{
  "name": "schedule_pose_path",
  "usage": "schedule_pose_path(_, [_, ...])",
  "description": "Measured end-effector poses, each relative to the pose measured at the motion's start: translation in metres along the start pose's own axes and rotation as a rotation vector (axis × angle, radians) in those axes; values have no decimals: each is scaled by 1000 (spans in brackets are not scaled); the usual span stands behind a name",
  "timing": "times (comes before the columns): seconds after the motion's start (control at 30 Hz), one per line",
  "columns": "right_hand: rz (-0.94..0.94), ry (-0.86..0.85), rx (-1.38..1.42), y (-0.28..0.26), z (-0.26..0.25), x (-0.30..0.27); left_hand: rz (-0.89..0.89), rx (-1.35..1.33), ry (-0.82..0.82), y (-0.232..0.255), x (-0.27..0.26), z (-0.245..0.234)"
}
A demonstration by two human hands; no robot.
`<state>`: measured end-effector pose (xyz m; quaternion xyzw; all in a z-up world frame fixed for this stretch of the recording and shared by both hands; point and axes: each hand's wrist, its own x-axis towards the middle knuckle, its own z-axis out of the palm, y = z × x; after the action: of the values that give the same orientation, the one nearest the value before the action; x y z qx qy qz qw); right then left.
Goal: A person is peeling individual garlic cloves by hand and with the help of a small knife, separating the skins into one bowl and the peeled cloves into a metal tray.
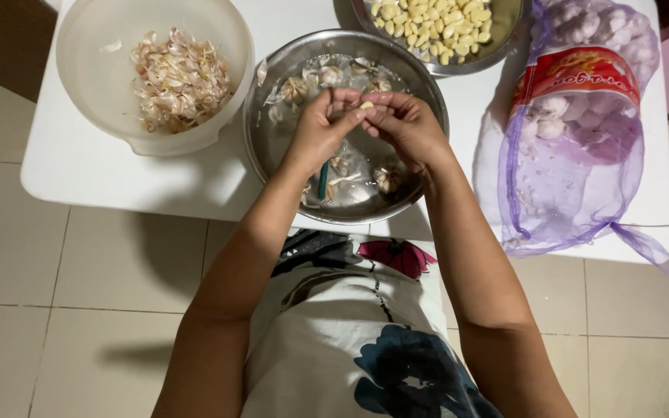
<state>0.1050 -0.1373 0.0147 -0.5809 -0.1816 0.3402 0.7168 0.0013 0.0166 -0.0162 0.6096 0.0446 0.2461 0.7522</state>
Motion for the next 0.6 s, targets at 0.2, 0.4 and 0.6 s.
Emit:
schedule_pose_path(0.2, [-92,-34,-10,4,8,-1,45,-32,62,-1,3,0])
schedule_pose_path(0.4, [-211,-169,-755,-7,3,-9,-47,223,171,13,2,-5])
schedule_pose_path(0.6, [387,-305,-1655,-40,28,-23,-120,226,144,7,4,-5])
